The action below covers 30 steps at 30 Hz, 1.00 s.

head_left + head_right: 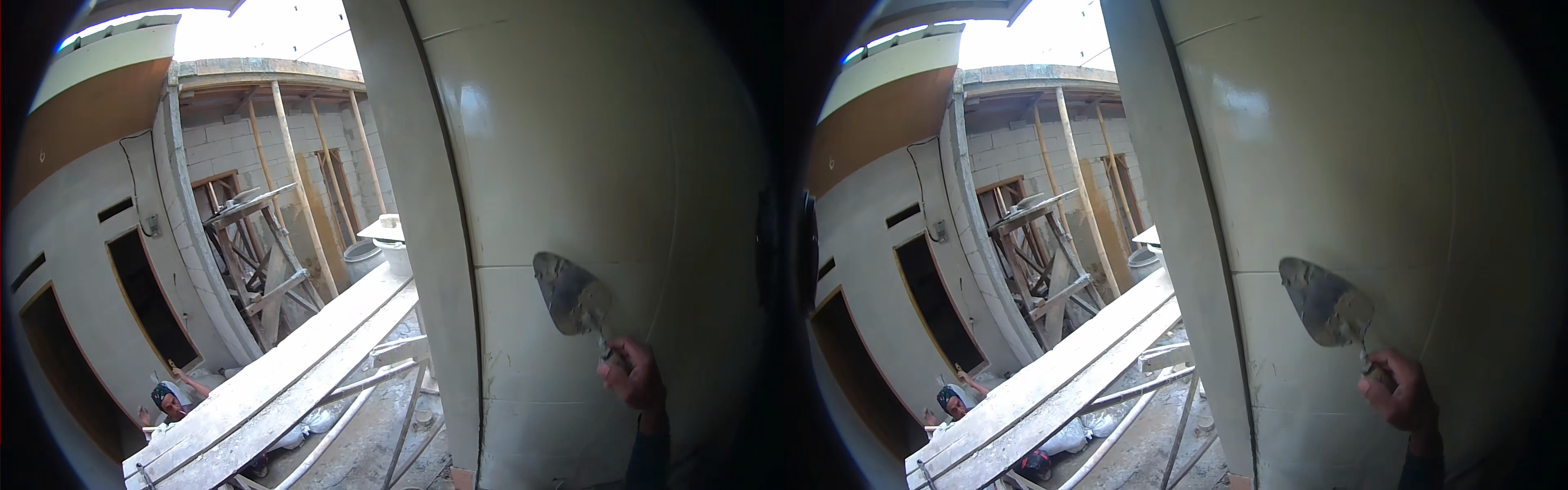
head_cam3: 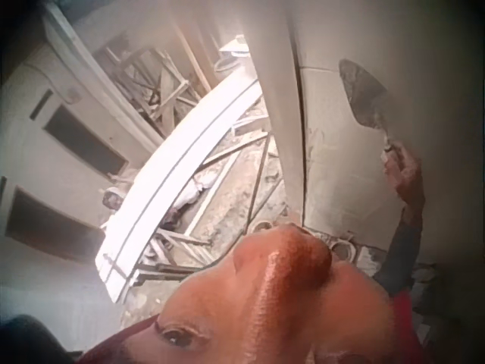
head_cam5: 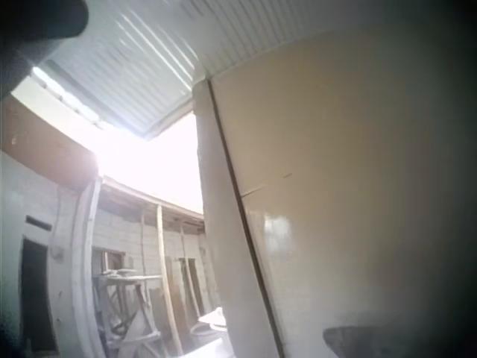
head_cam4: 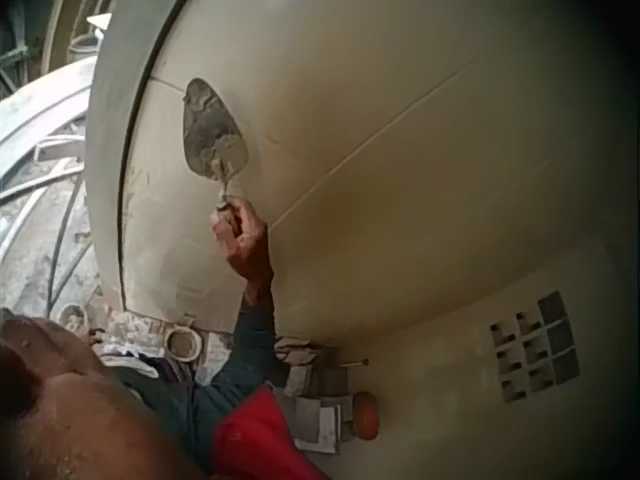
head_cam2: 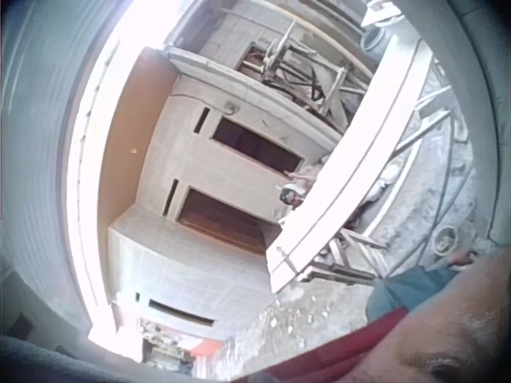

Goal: The person holds a wooden board against a wall edge and scrapes plaster along the joint using a trowel. Afterwards, the person smooths the plaster along the edge using a small wooden block.

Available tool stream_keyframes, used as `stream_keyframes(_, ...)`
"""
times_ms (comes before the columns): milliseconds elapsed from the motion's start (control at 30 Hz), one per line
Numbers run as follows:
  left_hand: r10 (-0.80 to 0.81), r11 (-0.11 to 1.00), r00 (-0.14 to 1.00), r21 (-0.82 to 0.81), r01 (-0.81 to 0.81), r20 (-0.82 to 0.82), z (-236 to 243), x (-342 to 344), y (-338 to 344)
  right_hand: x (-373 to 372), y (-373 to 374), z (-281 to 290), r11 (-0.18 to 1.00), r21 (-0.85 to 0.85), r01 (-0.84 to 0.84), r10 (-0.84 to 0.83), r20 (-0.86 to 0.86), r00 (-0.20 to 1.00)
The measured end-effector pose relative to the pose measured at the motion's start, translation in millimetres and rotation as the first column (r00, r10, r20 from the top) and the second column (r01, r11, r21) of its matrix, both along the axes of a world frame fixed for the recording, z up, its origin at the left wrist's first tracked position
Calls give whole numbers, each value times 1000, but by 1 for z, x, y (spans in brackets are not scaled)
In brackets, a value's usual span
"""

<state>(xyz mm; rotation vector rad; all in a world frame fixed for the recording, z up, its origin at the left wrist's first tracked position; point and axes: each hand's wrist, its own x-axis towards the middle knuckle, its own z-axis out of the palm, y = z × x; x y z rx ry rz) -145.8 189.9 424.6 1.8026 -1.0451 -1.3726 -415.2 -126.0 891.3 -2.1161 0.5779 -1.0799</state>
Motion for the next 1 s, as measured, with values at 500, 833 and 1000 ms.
stream_keyframes(500,40,979,962,-204,16,270,-96,-5,57,86,57,248,875,-450,178,-220,-42,975)
stream_keyframes(833,-18,977,531,-97,188,847,-163,-25,33,130,40,297,802,-567,187,-294,-101,951)
stream_keyframes(1000,106,981,966,-181,-63,238,-128,-11,86,114,45,284,828,-555,85,-310,-325,893)
